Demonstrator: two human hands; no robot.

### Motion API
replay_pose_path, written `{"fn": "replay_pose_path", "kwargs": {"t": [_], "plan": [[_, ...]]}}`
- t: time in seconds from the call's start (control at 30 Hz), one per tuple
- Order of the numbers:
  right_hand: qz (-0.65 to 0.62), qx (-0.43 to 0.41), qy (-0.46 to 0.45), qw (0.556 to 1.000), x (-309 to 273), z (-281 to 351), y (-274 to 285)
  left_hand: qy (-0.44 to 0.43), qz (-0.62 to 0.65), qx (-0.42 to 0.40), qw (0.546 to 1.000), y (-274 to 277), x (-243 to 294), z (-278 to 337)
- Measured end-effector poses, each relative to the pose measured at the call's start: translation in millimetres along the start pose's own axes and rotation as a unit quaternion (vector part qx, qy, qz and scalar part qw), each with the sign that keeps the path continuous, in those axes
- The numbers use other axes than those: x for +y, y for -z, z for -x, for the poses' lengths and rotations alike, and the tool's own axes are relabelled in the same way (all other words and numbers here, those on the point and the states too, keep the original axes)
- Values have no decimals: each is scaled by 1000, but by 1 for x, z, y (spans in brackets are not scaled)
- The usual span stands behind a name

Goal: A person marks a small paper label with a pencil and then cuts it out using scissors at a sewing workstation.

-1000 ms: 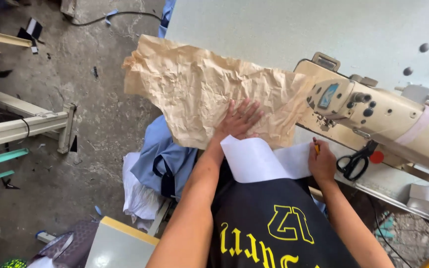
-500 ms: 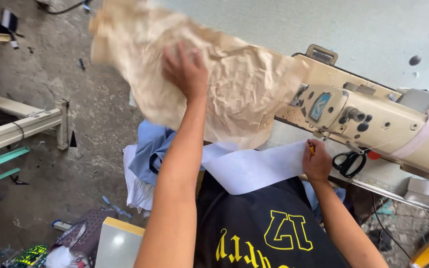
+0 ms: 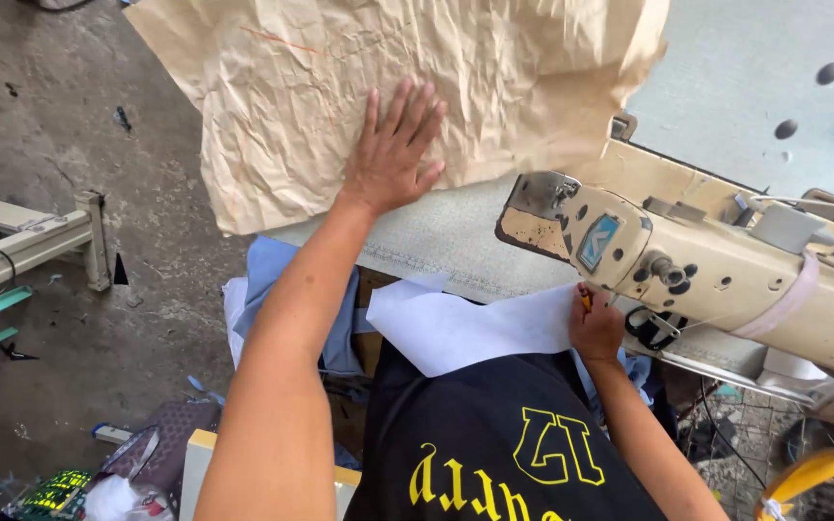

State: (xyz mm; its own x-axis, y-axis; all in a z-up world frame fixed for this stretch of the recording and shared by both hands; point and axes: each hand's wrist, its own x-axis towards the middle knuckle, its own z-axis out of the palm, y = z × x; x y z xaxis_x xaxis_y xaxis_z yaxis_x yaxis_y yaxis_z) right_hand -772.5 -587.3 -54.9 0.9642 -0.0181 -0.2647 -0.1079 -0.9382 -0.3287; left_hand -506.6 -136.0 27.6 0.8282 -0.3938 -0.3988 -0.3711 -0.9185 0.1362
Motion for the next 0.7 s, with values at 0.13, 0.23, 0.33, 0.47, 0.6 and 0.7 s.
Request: {"fn": "replay_pose_path", "kwargs": {"t": [0.13,0.23,0.33,0.47,0.6,0.7], "plan": [[-16,14,24,999,-2,4,4,-45,7,48,998,-6,3,20],[-11,20,22,999,-7,-3,5,-51,23,52,997,-10,-1,13],[-19,1,20,1000,-13,-4,16,-40,27,0,999,10,13,22],[11,39,65,997,-18,-6,15,-70,20,213,974,-58,30,34],[-61,-75,119,988,-100,-23,40,-70,24,206,976,-73,49,60],[-32,7,268,963,-181,-69,58,-78,21,212,974,-74,52,57]]}}
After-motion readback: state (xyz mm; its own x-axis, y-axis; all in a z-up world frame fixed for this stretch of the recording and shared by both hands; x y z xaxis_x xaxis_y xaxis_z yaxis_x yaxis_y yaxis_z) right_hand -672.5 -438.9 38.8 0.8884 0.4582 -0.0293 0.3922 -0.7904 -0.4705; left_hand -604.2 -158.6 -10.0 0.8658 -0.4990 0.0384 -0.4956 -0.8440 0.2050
